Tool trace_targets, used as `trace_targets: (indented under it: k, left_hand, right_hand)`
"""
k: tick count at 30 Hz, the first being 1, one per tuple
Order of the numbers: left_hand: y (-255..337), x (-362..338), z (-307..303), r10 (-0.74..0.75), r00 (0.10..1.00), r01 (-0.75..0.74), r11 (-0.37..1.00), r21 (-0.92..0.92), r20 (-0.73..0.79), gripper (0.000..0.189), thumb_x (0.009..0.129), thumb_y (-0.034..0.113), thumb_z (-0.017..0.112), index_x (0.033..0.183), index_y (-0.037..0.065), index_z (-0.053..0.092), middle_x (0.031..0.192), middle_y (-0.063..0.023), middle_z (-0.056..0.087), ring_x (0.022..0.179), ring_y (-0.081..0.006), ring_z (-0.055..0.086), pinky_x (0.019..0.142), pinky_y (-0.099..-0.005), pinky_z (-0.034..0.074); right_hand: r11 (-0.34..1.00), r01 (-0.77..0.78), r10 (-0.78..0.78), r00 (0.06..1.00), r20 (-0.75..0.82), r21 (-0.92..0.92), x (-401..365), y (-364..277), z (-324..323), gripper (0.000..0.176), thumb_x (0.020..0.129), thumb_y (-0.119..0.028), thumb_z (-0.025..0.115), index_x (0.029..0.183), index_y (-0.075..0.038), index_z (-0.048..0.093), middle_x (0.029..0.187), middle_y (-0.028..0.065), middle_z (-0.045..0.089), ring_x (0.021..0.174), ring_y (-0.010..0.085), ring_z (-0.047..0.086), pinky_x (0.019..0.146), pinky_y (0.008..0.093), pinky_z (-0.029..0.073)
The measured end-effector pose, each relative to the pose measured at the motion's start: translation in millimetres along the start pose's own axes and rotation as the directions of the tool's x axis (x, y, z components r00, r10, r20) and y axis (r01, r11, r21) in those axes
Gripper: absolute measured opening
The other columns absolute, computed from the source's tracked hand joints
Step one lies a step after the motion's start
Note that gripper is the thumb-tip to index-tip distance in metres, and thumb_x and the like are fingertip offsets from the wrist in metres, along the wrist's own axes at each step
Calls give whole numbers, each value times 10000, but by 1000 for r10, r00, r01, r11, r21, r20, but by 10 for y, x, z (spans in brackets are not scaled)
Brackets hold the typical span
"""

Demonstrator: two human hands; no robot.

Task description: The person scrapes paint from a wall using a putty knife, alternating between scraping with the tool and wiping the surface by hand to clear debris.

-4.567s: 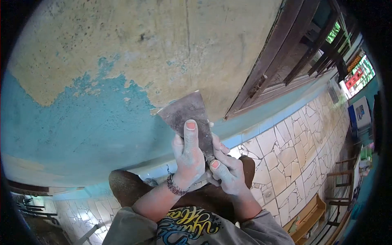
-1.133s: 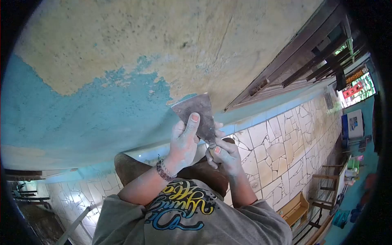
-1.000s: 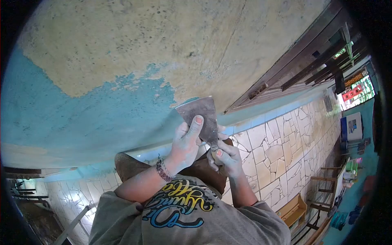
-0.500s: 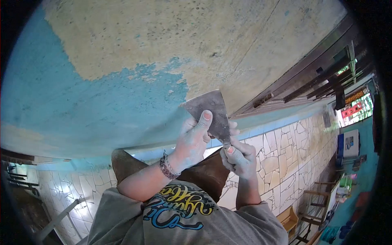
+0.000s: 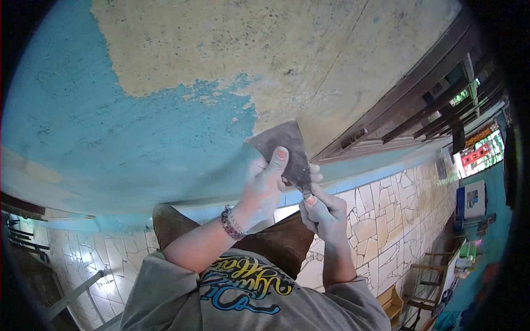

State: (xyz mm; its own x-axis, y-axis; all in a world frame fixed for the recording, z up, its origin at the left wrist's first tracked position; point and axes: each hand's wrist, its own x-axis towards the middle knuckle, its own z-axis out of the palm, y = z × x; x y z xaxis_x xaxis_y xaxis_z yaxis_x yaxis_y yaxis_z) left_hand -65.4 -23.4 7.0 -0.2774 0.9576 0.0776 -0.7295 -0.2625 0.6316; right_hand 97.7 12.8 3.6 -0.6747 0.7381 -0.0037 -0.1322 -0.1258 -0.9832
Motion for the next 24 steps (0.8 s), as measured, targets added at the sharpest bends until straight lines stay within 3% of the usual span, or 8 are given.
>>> trace_targets:
  k: [3, 8, 11, 15, 20, 22, 24]
  left_hand:
    - [162, -23, -13, 42, 997, -41, 999, -20, 68, 414, 991, 380, 464, 1118, -9, 528, 949, -197, 665, 881, -336, 683, 836, -466, 551]
    - [-43, 0, -105, -20, 1000, 19, 1000, 15, 18, 401, 981, 378, 488, 1084, -7, 528, 955, -181, 667, 924, -352, 672, 831, -493, 552]
    - [111, -34, -43, 13, 999, -12, 1000, -15, 52, 407, 979, 386, 489, 1090, -3, 531, 953, -186, 668, 917, -359, 674, 833, -490, 550]
    - [19, -25, -47, -9, 1000, 9, 1000, 11, -16, 421, 984, 402, 469, 1097, 1, 527, 945, -199, 668, 892, -360, 680, 832, -497, 549]
    - [76, -60, -30, 33, 999, -32, 999, -34, 30, 400, 981, 384, 486, 1101, 4, 522, 954, -193, 665, 903, -357, 678, 837, -500, 547]
    - [-14, -51, -43, -28, 1000, 29, 999, -21, 13, 389, 978, 375, 495, 1103, 8, 522, 962, -186, 663, 904, -350, 678, 840, -503, 546]
    - [-5, -17, -52, -53, 999, 53, 999, 1, 11, 382, 978, 370, 498, 1109, 12, 520, 966, -172, 662, 887, -335, 679, 848, -502, 545]
  right_hand:
    - [992, 68, -68, 998, 2, -102, 18, 21, 92, 363, 974, -129, 543, 1303, 24, 537, 637, -17, 494, 490, 39, 389, 427, 198, 296]
    - [999, -38, 38, 999, -3, -7, -24, -8, -18, 356, 965, -144, 569, 1285, 10, 562, 661, -17, 515, 515, 34, 415, 434, 192, 310]
    - [998, 27, -30, 998, -51, -60, -19, 54, 65, 370, 967, -144, 561, 1300, 18, 545, 661, -21, 511, 507, 32, 404, 433, 190, 303]
    - [999, -53, 53, 999, -12, 1, -49, -83, 34, 357, 955, -142, 583, 1286, -8, 569, 686, -7, 545, 525, 31, 425, 446, 188, 326]
    - [999, 24, -27, 997, -74, -34, -82, 29, 78, 361, 956, -124, 578, 1293, 5, 557, 678, -10, 534, 530, 32, 422, 442, 186, 315]
    - [999, -36, 33, 996, -82, -31, -123, -61, 28, 358, 952, -124, 589, 1286, 2, 564, 684, -10, 535, 534, 36, 426, 443, 188, 313]
    - [999, 19, -22, 998, -65, -49, -80, -74, 31, 356, 951, -125, 591, 1281, 6, 567, 683, -11, 531, 535, 37, 423, 444, 189, 311]
